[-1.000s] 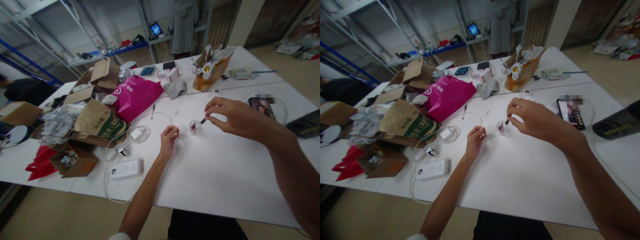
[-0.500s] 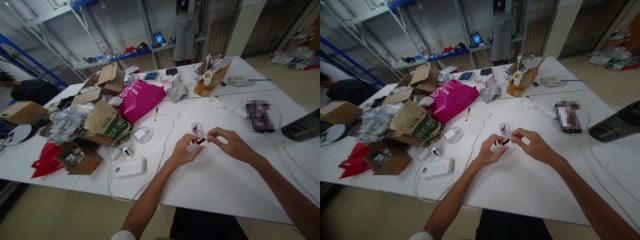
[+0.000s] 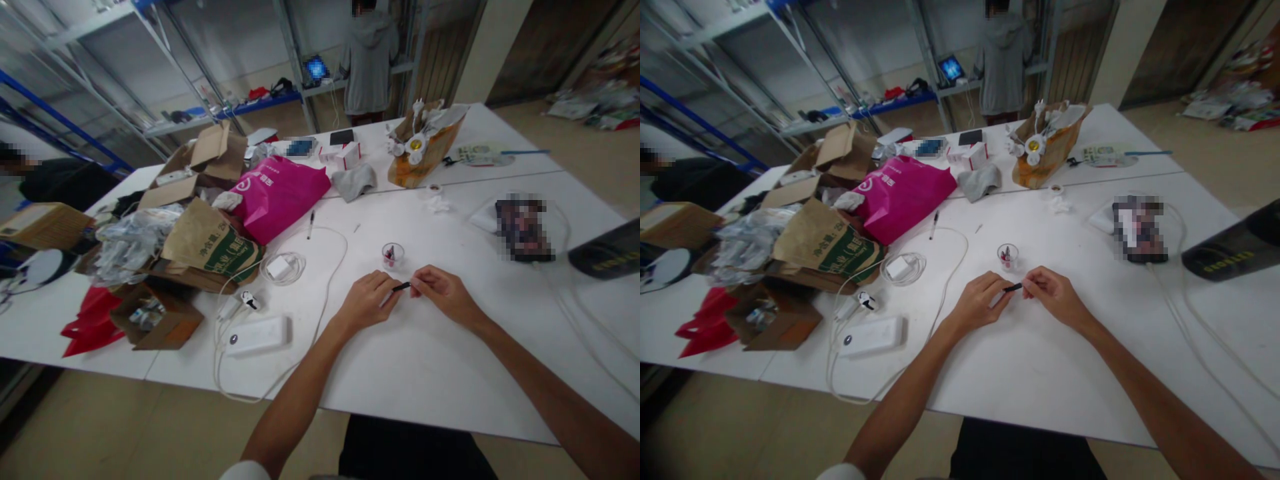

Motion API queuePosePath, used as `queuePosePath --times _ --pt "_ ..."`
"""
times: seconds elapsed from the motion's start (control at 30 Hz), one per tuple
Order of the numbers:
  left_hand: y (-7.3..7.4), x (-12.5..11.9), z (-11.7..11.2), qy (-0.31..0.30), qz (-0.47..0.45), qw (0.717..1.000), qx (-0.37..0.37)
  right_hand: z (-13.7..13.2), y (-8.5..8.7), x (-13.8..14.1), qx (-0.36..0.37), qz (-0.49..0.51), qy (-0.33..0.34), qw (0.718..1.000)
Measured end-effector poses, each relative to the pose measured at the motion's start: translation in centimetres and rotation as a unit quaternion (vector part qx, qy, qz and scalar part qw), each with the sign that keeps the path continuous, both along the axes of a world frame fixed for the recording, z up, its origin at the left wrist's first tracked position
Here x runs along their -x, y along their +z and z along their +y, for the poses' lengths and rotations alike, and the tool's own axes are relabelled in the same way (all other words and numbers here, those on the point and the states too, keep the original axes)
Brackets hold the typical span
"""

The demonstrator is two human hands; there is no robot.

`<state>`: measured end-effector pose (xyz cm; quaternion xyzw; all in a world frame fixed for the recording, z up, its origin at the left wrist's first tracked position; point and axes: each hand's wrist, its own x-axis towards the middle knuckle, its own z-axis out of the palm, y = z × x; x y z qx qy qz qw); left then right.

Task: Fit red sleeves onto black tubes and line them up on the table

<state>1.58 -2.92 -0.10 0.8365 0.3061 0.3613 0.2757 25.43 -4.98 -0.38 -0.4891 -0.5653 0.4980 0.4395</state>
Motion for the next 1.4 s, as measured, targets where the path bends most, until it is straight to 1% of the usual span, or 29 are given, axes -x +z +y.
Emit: queuePosePath --times 0.13,0.33,0.47,0.57,0.73,0.83,0.97,1.13,1.3,1.4 --pt "-0.1 0.0 0.0 -0.002 0.011 1.000 -0.012 0.0 -0.3 0.2 0.012 0.016 -0.010 1.000" --pt "-0.4 0.1 0.2 -0.005 -0.001 1.000 0.023 -0.1 -0.4 0.1 0.007 0.006 -0.017 1.000" --pt "-0.9 0.4 0.3 0.004 -0.011 0.999 0.035 -0.2 -0.9 0.0 -0.013 -0.015 -0.017 1.000" --pt "-1.2 0.6 0.3 0.011 0.011 1.000 0.008 -0.2 -1.5 0.0 -0.028 -0.028 -0.023 0.999" --pt "-1.4 0.5 0.2 0.013 0.133 0.989 -0.065 -0.1 -2.0 0.0 -0.043 -0.004 -0.043 0.998" --pt "-1.4 0.3 0.2 0.020 0.154 0.984 -0.091 0.0 -2.0 0.0 -0.036 0.015 -0.053 0.998" --pt "-1.3 0.2 0.3 0.027 0.152 0.982 -0.112 0.0 -2.1 0.1 -0.023 0.013 -0.052 0.998" --pt "-1.2 0.2 0.2 0.018 0.155 0.981 -0.112 0.0 -2.2 0.1 -0.031 -0.019 -0.042 0.998" --pt "-1.0 0.2 0.1 0.012 0.174 0.980 -0.093 0.1 -2.0 -0.1 -0.055 -0.010 -0.028 0.998" --pt "-0.8 0.2 0.0 0.006 0.169 0.982 -0.086 0.1 -1.7 -0.1 -0.063 0.002 -0.018 0.998"
